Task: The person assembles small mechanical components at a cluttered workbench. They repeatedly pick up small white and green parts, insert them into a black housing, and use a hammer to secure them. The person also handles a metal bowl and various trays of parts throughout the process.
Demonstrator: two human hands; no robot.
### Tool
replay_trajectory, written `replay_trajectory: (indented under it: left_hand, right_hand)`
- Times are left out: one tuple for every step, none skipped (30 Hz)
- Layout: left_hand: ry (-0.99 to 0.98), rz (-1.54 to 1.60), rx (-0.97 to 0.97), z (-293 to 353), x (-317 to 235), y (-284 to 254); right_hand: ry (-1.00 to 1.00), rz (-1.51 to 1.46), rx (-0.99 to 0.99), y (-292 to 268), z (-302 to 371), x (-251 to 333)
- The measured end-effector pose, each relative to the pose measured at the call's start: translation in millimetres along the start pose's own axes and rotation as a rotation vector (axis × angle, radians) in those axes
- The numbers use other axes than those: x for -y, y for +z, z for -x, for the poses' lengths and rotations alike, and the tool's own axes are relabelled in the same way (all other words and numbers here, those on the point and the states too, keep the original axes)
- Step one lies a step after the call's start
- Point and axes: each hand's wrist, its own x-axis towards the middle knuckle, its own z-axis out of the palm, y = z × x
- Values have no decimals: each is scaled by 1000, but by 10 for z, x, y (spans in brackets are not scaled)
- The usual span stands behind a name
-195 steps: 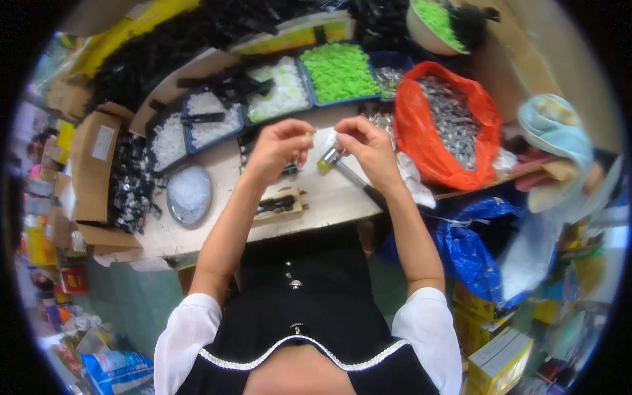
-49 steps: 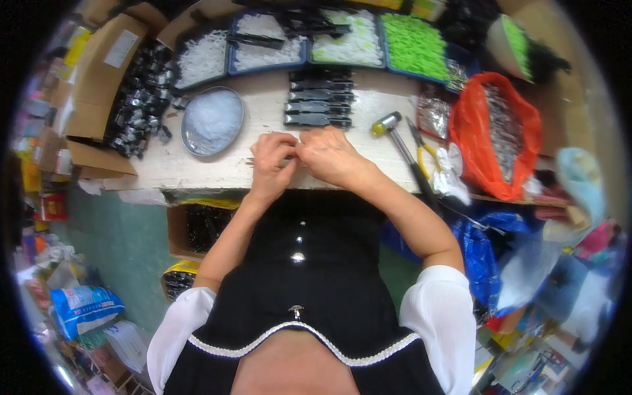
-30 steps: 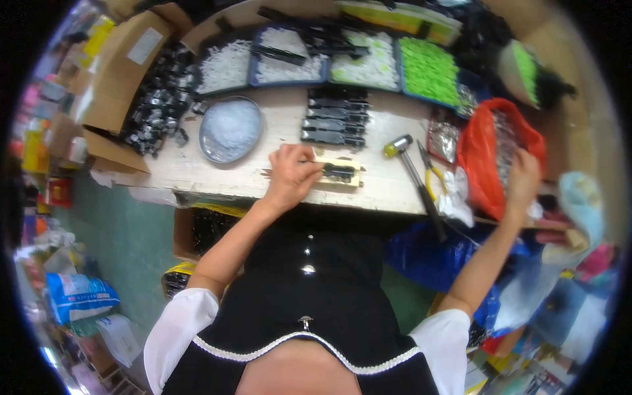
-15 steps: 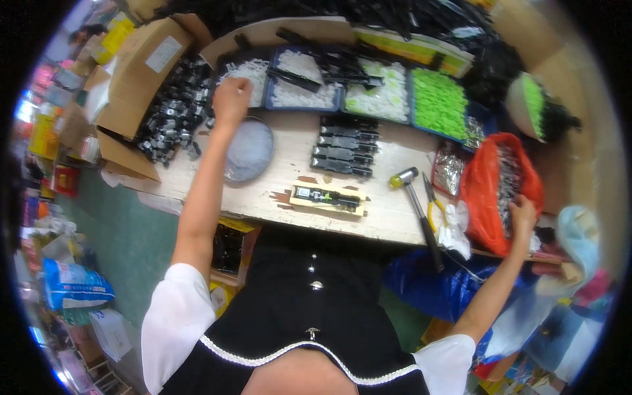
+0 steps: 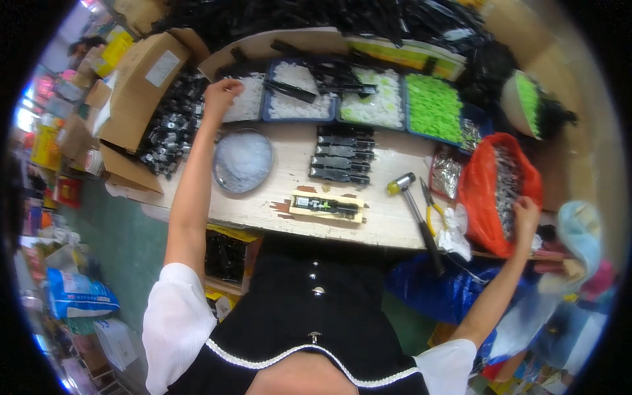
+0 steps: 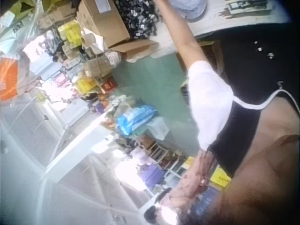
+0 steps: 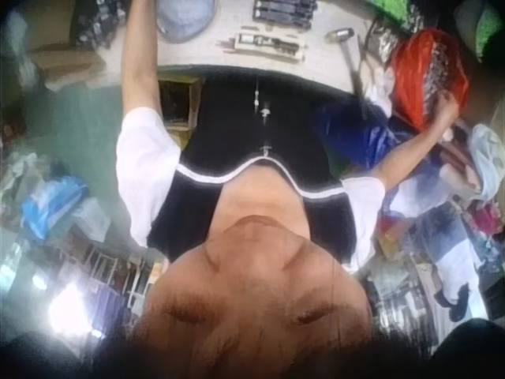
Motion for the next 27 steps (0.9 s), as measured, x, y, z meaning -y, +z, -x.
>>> replay_trajectory:
  left_hand:
    - [-73, 165, 13, 31, -67, -39]
    - [-93, 255, 22, 69, -129, -74]
    - [-112, 348, 29, 102, -199, -112]
    - [-131, 440, 36, 131, -252, -136]
    - [-104, 501, 36, 151, -286, -147]
    - [-77, 563, 36, 170, -312, -154]
    - [-50, 625, 35, 190, -343, -163]
    - [-49, 654, 38, 209, -384, -179]
    - [-55, 682, 42, 249, -421, -184]
    - [-60, 710, 46, 294, -463, -199]
    - [-67, 747, 47, 346, -510, -228]
    - [-83, 784, 52, 437, -547, -246]
    - [-99, 820, 54, 537, -585, -266]
    - [-111, 818, 59, 645, -629, -285]
    - [-131, 819, 64, 780, -649, -300]
    - [-144, 817, 71, 914, -677, -304]
    - [-112, 751, 69, 1065, -706, -291]
    - [-56, 616, 85, 1204, -684, -275]
    - [26, 405, 41, 1362, -660, -242]
    - [114, 197, 1, 1499, -649, -188]
    - [140, 162, -2, 1618, -655, -143]
    - [165, 113, -13, 1739, -675, -123]
    - [190, 66, -22, 1810, -679, -97]
    - [280, 24, -24, 1821, -667, -60]
    - [369, -14, -26, 1820, -648, -21]
    - [458, -58, -30, 1822, -631, 15]
    - [482, -85, -12, 1814, -612, 56]
  right_hand:
    - [-9, -42, -66, 52, -2, -115]
    - [-16, -55, -71, 75, 26, -165]
    - [-24, -66, -79, 62, 46, -177]
    - [-33, -78, -87, 55, 57, -189]
    - [-17, -126, -89, 88, 56, -227]
    - [-2, -173, -92, 132, 57, -245]
    - [12, -220, -93, 157, 55, -268]
    - [-36, -232, -120, 162, 43, -296]
    - [-82, -240, -142, 160, 55, -295]
    - [-130, -248, -163, 163, 60, -293]
    - [-161, -294, -203, 182, 34, -349]
    - [-190, -335, -236, 178, 42, -365]
    - [-182, -407, -259, 182, 53, -379]
    - [-177, -481, -287, 180, 55, -393]
    - [-134, -579, -301, 37, 153, -86]
    - [-87, -680, -319, -47, 216, 81]
    - [-102, -754, -308, -65, 247, 76]
    - [-164, -735, -311, -86, 312, 211]
    - [-227, -716, -311, -104, 408, 471]
    - [-247, -694, -290, -97, 444, 570]
    - [-269, -674, -267, -84, 470, 672]
    - [-294, -667, -239, -31, 477, 804]
    - [-263, -746, -189, 47, 520, 979]
    - [-228, -817, -145, 81, 595, 1184]
    - [-224, -834, -108, 109, 671, 1372]
    - [-223, -858, -71, 168, 743, 1546]
    - [-220, -870, -34, 180, 798, 1690]
